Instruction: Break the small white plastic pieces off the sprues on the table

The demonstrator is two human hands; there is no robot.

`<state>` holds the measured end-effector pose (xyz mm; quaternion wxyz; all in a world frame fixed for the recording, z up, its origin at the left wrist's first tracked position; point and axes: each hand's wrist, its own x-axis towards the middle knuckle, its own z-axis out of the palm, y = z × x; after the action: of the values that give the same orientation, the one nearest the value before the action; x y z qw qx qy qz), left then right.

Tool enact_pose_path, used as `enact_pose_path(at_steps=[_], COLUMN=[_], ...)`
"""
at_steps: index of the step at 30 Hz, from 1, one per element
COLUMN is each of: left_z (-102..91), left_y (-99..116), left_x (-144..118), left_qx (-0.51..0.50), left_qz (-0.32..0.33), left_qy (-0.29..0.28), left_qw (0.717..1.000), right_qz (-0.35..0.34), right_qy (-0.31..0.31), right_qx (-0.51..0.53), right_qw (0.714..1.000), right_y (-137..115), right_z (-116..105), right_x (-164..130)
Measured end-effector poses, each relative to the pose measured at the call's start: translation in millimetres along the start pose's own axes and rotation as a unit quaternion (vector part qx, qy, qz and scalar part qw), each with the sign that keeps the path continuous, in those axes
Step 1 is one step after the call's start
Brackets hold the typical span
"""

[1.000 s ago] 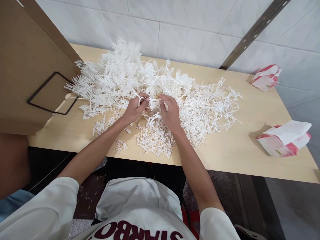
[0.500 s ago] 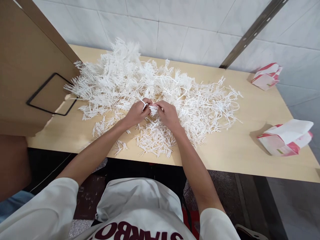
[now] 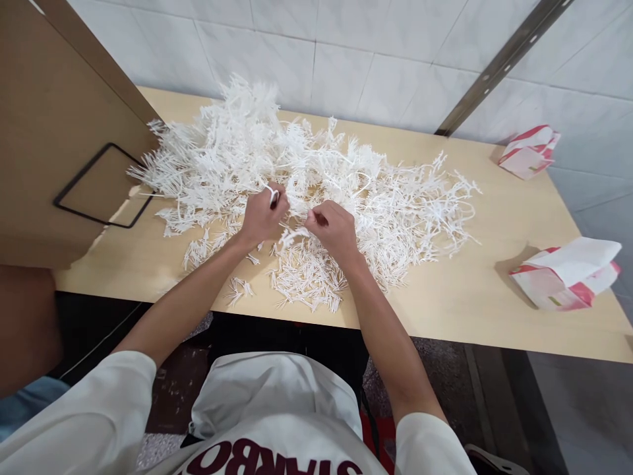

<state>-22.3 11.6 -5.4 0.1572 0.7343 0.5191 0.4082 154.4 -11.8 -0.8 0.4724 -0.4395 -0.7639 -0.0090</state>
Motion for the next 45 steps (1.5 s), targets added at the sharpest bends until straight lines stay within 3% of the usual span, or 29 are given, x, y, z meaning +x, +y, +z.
enact_pose_path(at_steps=[3, 6, 8, 11, 14, 20, 26, 33, 42, 45], left_z=[-4.5, -4.3, -3.7, -4.3, -5.4, -1.2, -0.7, -1.4, 4.2, 3.0], left_y=[-2.7, -0.5, 2.0, 4.0, 2.4, -4.5, -0.6, 4.4, 8.9, 9.1], left_x=[5.1, 5.4, 4.4, 3.3, 3.2, 4.0, 1.5, -3.5, -10.8, -10.4], left_qx=[-0.133, -0.172, -0.161, -0.153, -0.155, -0.146, -0.088, -0.009, -0.015, -0.028], left_qz=[-0.014, 0.027, 0.058, 0.086, 0.091, 0.109, 0.126, 0.134, 0.116, 0.081], left_qy=[-0.025, -0.059, -0.067, -0.080, -0.096, -0.111, -0.117, -0.132, -0.100, -0.085], left_qw=[0.991, 0.983, 0.983, 0.981, 0.979, 0.977, 0.981, 0.982, 0.988, 0.993], right_qz=[0.047, 0.103, 0.127, 0.142, 0.126, 0.102, 0.017, -0.056, -0.097, -0.096], right_qy=[0.015, 0.029, 0.006, -0.078, -0.133, -0.115, -0.080, -0.122, -0.101, -0.113], right_qx=[0.014, 0.040, 0.067, 0.120, 0.150, 0.158, 0.053, -0.014, -0.036, -0.034], right_qw=[0.999, 0.993, 0.990, 0.979, 0.972, 0.975, 0.995, 0.991, 0.990, 0.988], right_y=[-3.1, -2.0, 0.4, 3.3, 3.2, 1.4, 4.2, 4.4, 7.7, 4.7], right_z=[-0.7, -2.0, -2.8, -1.7, 2.4, 6.0, 4.6, 3.3, 6.9, 11.0], right_x=[2.1, 6.3, 8.6, 9.6, 8.2, 5.2, 2.5, 2.4, 0.2, -2.2])
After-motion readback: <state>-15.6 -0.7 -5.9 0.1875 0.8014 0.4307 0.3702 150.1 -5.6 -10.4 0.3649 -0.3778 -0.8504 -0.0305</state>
